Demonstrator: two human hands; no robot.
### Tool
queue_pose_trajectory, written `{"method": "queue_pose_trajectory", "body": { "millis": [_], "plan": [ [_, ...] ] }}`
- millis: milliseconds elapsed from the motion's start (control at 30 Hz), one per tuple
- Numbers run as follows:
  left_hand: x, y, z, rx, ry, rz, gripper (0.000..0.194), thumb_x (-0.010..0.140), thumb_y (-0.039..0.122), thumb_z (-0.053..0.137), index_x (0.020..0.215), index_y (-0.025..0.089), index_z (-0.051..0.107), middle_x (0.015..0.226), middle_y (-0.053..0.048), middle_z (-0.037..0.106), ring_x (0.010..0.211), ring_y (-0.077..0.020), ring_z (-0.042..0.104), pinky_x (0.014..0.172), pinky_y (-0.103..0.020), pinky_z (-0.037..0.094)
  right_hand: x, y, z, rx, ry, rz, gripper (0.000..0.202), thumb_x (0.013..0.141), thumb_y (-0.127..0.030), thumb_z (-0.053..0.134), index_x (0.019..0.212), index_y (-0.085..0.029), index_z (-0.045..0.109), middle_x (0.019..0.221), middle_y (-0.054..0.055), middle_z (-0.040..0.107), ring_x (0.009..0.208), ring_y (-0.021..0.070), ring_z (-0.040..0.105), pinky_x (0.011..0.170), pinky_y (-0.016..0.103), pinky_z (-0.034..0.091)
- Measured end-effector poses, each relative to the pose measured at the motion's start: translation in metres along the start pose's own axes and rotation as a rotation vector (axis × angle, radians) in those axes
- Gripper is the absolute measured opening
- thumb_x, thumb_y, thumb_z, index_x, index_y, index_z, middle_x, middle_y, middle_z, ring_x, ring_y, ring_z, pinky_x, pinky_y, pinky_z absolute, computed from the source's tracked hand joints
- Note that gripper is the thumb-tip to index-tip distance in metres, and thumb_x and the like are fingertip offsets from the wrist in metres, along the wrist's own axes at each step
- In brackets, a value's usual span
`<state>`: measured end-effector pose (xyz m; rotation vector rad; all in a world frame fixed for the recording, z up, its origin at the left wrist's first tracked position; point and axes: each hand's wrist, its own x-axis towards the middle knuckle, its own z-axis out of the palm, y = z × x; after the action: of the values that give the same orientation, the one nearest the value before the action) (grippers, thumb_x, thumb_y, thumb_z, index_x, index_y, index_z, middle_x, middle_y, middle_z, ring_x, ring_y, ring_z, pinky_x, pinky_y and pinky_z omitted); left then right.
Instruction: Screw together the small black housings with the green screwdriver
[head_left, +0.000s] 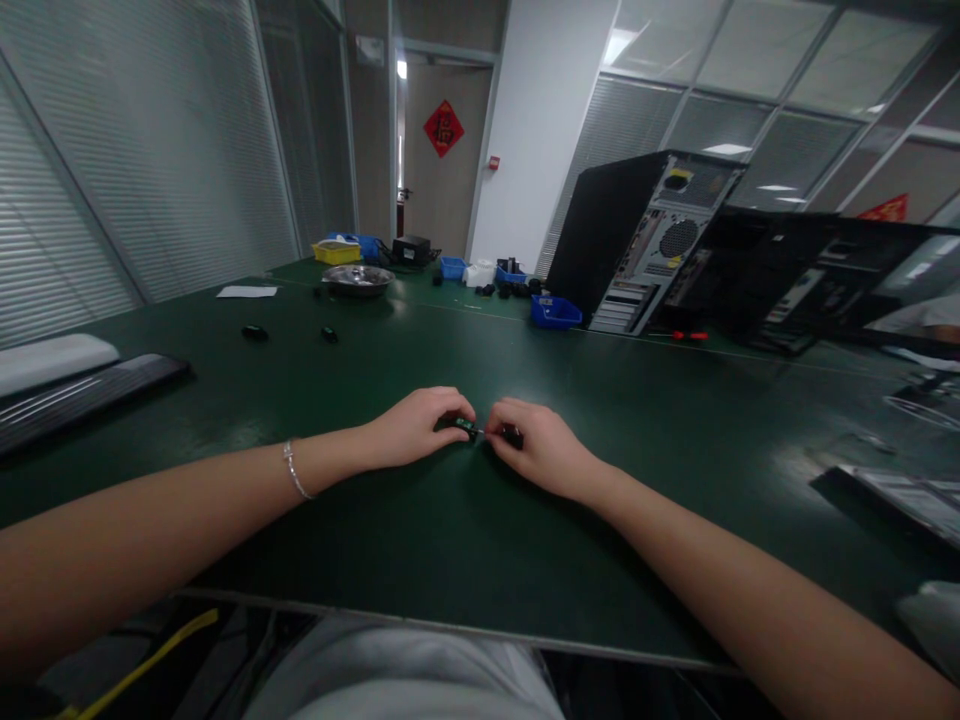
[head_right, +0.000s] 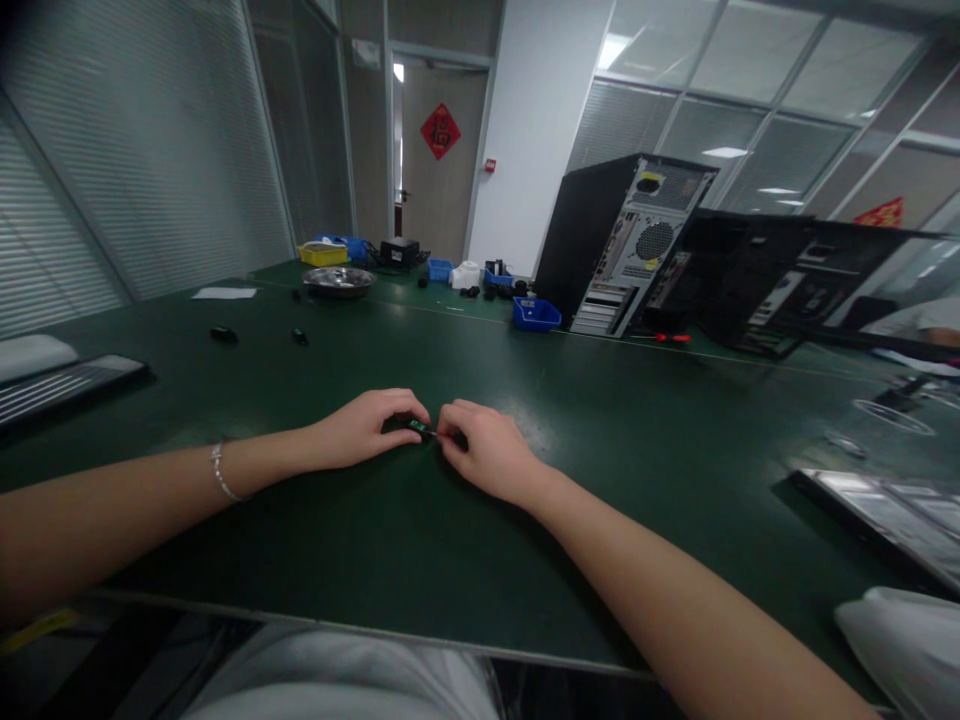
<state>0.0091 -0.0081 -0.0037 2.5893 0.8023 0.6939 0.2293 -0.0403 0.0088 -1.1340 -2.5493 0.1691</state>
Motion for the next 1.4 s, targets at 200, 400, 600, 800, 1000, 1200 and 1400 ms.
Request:
{"method": "queue_pose_trajectory", "body": {
  "millis": [200, 400, 600, 800, 1000, 1200, 1400],
  "plan": [
    [0.000, 0.001, 0.001, -0.022, 0.002, -0.004, 0.014, 0.085, 0.016, 0.066, 0.099, 0.016, 0.067, 0.093, -0.004, 0.064, 0.087, -0.0197, 0.060, 0.078, -0.028, 0.044, 0.002, -0.002, 0.003, 0.050, 0.030, -0.021, 0.018, 0.094, -0.032, 0.058, 0.096, -0.014, 0.063, 0.092, 0.003, 0.065, 0.078, 0.0149, 0.063, 0.070, 0.032, 0.054],
    [0.000, 0.001, 0.003, -0.106, 0.015, -0.037, 0.034, 0.082, 0.016, 0.069, 0.114, 0.018, 0.057, 0.100, -0.004, 0.064, 0.091, -0.0197, 0.061, 0.079, -0.029, 0.046, 0.005, -0.010, 0.001, 0.129, 0.201, -0.016, 0.007, 0.092, -0.020, 0.057, 0.086, -0.016, 0.059, 0.081, 0.000, 0.059, 0.072, 0.0134, 0.057, 0.065, 0.028, 0.047],
    [-0.001, 0.000, 0.004, -0.174, 0.020, -0.077, 0.049, 0.083, 0.021, 0.069, 0.126, 0.020, 0.046, 0.095, -0.004, 0.065, 0.089, -0.0203, 0.063, 0.077, -0.030, 0.049, 0.001, -0.008, -0.004, 0.171, 0.306, -0.023, 0.007, 0.088, -0.012, 0.055, 0.087, -0.019, 0.057, 0.081, 0.001, 0.058, 0.072, 0.0142, 0.054, 0.064, 0.026, 0.042],
    [-0.001, -0.002, 0.001, -0.191, 0.019, -0.081, 0.043, 0.080, 0.022, 0.072, 0.117, 0.018, 0.053, 0.099, -0.005, 0.063, 0.090, -0.0196, 0.062, 0.079, -0.031, 0.049, -0.002, 0.003, -0.004, 0.105, 0.209, -0.017, 0.004, 0.089, -0.014, 0.058, 0.085, -0.017, 0.059, 0.080, 0.000, 0.058, 0.071, 0.0141, 0.054, 0.064, 0.027, 0.044],
    [-0.001, -0.002, 0.001, -0.177, 0.018, -0.075, 0.032, 0.082, 0.018, 0.069, 0.111, 0.017, 0.058, 0.096, -0.004, 0.063, 0.087, -0.0185, 0.061, 0.078, -0.030, 0.048, -0.002, 0.000, -0.003, 0.020, 0.072, -0.037, 0.011, 0.091, -0.024, 0.060, 0.085, -0.015, 0.060, 0.083, -0.001, 0.059, 0.072, 0.0135, 0.057, 0.066, 0.029, 0.048],
    [0.000, 0.001, 0.001, -0.160, 0.014, -0.061, 0.030, 0.082, 0.017, 0.069, 0.110, 0.017, 0.059, 0.099, -0.005, 0.064, 0.090, -0.0198, 0.061, 0.079, -0.031, 0.048, 0.002, -0.011, -0.003, -0.012, 0.082, -0.052, 0.007, 0.084, -0.011, 0.060, 0.083, -0.018, 0.059, 0.083, 0.000, 0.059, 0.072, 0.0139, 0.055, 0.062, 0.025, 0.040],
    [-0.001, 0.001, 0.000, -0.167, -0.011, -0.043, 0.038, 0.082, 0.019, 0.070, 0.117, 0.017, 0.056, 0.105, -0.006, 0.063, 0.094, -0.0191, 0.061, 0.082, -0.030, 0.049, 0.004, -0.015, -0.003, 0.012, 0.184, -0.024, 0.005, 0.091, -0.016, 0.053, 0.090, -0.020, 0.057, 0.091, 0.003, 0.059, 0.080, 0.0155, 0.056, 0.066, 0.026, 0.041]
  ]
}}
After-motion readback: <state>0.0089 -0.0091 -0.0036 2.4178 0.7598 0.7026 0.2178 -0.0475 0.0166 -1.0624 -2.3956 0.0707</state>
